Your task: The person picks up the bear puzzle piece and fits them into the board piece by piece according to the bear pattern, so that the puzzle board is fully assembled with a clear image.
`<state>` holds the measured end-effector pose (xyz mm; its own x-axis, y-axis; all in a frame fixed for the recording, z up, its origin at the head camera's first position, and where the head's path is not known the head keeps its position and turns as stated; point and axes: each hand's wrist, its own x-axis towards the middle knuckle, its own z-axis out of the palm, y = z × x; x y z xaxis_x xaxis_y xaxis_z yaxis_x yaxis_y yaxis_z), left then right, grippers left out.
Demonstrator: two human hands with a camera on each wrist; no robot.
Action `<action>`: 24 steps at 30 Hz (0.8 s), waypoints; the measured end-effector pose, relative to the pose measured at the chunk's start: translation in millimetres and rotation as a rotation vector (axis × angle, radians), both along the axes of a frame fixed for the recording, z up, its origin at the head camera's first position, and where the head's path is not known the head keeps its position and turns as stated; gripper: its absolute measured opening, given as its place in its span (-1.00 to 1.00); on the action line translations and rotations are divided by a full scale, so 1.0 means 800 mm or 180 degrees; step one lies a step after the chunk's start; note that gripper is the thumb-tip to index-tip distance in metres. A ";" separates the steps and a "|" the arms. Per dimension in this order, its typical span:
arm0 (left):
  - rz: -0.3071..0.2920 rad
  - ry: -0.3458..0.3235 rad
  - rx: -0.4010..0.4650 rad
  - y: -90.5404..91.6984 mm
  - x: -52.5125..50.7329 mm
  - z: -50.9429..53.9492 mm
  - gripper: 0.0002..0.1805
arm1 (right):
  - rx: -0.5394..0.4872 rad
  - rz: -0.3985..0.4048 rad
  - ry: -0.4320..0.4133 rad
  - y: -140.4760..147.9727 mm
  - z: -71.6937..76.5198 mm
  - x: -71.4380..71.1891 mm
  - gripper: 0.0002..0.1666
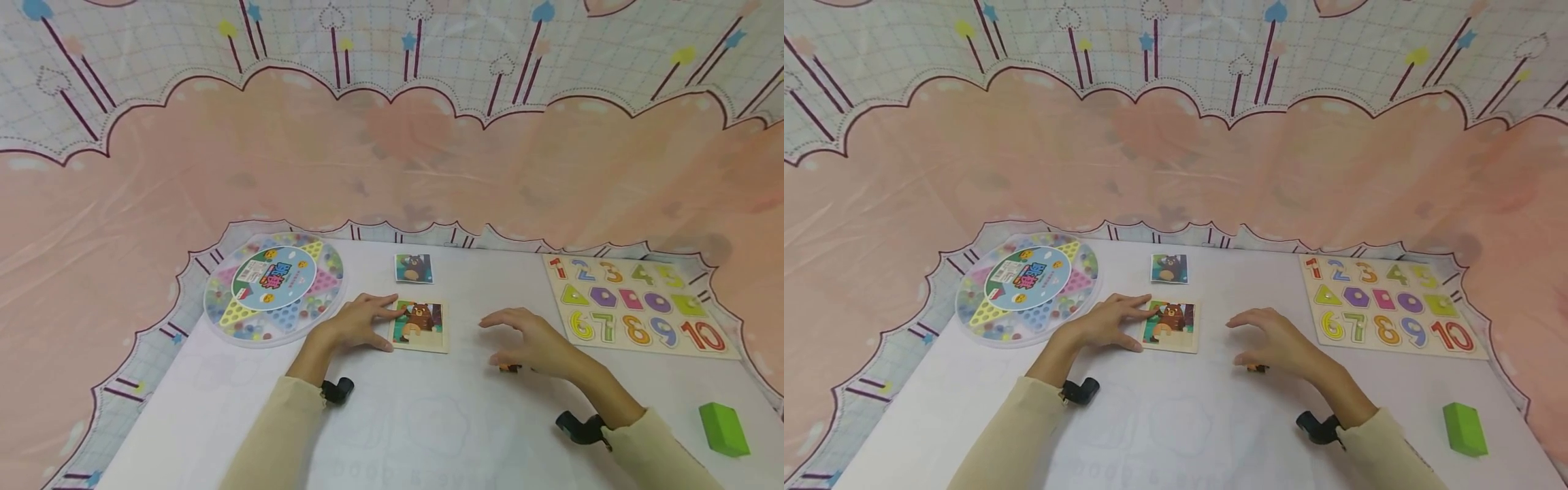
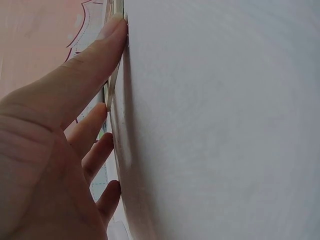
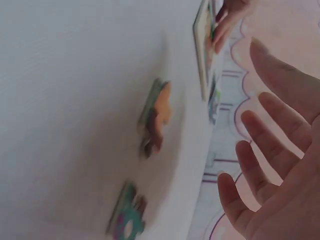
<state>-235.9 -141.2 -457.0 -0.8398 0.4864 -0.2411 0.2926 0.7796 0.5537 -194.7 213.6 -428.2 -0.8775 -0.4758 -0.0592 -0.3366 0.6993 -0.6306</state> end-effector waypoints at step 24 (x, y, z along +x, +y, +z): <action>0.0049 -0.0086 0.0031 0.000 -0.001 0.002 -0.20 | 0.0345 0.0043 0.0207 0.039 -0.041 0.014 -0.58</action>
